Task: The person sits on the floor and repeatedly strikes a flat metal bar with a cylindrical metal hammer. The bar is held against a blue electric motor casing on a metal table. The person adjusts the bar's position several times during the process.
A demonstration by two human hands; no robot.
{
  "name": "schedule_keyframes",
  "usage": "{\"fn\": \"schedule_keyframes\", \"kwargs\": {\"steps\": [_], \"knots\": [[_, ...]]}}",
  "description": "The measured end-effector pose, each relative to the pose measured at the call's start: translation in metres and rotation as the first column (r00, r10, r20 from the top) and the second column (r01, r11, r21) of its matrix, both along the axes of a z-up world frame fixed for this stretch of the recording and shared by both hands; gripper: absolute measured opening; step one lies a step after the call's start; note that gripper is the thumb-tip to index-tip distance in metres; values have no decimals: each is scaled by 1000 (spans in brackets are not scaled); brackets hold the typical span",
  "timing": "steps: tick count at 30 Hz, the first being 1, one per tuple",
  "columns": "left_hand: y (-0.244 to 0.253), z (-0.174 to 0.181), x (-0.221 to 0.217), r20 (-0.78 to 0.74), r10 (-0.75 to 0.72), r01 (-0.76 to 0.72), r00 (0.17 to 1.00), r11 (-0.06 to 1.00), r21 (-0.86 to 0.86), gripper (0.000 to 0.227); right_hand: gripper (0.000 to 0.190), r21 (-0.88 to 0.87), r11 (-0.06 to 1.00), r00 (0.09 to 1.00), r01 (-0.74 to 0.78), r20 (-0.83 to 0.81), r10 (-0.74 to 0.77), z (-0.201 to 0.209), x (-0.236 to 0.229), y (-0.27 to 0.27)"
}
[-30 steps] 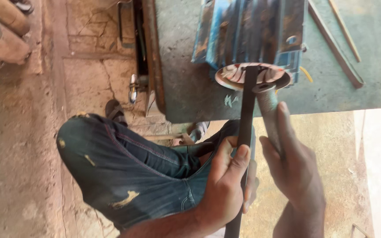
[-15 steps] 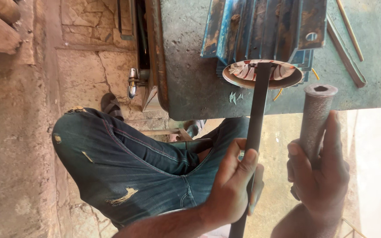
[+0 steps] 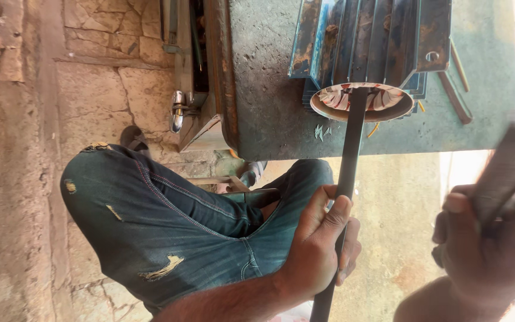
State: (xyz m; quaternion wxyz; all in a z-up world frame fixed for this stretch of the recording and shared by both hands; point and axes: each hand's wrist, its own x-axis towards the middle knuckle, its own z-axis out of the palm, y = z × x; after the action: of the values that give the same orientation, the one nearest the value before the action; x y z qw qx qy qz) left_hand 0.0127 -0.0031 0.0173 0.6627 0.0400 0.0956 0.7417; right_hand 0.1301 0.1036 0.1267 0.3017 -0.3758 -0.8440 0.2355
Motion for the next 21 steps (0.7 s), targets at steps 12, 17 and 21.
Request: {"fn": "schedule_keyframes", "kwargs": {"steps": [12,17,21], "knots": [[7,-3,1,9,-23,22,1000,1000,17,24,69,91,972,828,-216,544,134,-17,-19,11],[5,-2,-4,81,-48,48,996,999,9,22,65,183,933,812,-310,561,160,-14,-14,18],[5,1,-2,158,-69,71,985,997,-6,19,75,111,983,706,-145,707,24,-11,-18,16]]}}
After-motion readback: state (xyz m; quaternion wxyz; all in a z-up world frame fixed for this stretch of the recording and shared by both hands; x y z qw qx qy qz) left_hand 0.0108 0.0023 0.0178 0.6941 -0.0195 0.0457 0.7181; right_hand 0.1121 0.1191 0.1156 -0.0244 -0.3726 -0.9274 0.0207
